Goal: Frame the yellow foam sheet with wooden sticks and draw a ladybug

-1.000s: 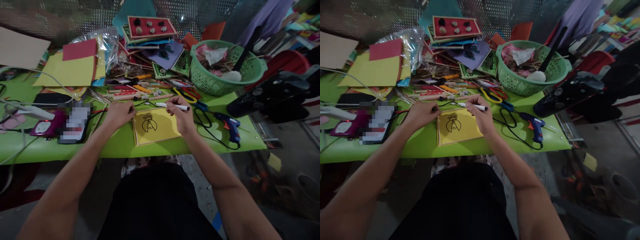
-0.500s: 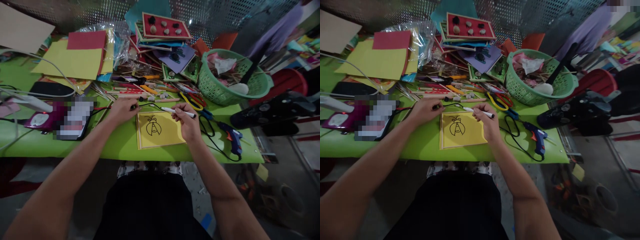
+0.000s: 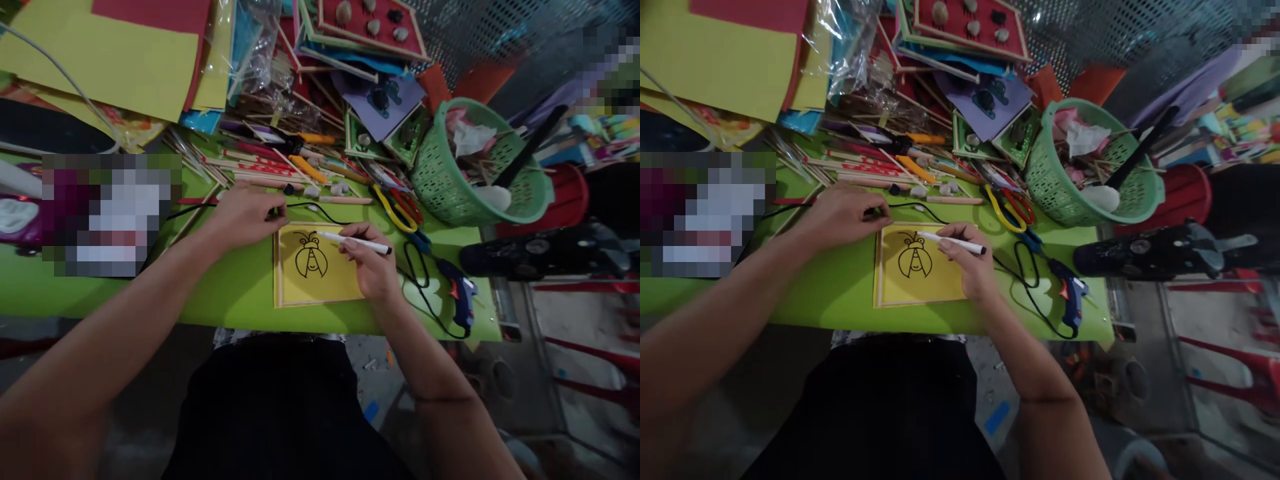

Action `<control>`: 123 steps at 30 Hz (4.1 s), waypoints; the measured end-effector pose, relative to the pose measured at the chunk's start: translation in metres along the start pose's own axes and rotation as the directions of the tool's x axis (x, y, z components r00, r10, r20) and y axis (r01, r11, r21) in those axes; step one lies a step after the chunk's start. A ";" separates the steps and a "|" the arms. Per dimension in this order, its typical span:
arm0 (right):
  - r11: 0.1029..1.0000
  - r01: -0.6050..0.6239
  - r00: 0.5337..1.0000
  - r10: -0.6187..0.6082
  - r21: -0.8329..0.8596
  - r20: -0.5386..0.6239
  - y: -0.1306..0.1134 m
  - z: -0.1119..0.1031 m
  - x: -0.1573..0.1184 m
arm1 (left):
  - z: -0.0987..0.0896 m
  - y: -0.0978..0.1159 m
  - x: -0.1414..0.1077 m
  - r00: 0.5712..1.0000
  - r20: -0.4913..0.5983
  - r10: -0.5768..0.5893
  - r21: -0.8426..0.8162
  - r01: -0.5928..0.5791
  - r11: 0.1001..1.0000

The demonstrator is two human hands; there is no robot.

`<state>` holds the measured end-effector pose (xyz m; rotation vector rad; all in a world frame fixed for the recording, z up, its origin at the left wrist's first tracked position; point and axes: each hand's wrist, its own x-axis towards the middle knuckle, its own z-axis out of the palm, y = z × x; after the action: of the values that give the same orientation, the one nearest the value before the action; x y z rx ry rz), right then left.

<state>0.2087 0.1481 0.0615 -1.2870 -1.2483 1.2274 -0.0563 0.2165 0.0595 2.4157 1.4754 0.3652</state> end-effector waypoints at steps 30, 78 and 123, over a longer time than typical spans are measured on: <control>0.998 -0.062 0.998 0.062 0.018 -0.010 -0.005 0.002 0.002 | -0.002 0.005 -0.002 0.999 -0.005 0.053 0.056 -0.053 0.997; 0.951 0.120 0.982 -0.071 -0.285 0.177 -0.005 0.006 0.000 | -0.002 0.008 -0.003 0.999 -0.003 0.045 0.043 -0.045 0.998; 0.957 0.105 0.975 -0.045 -0.271 0.219 -0.003 0.002 -0.002 | 0.003 0.006 -0.001 1.000 -0.017 0.019 -0.011 -0.019 1.000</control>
<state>0.2063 0.1463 0.0643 -1.3200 -1.6587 1.1850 -0.0510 0.2123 0.0592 2.4252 1.4549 0.3981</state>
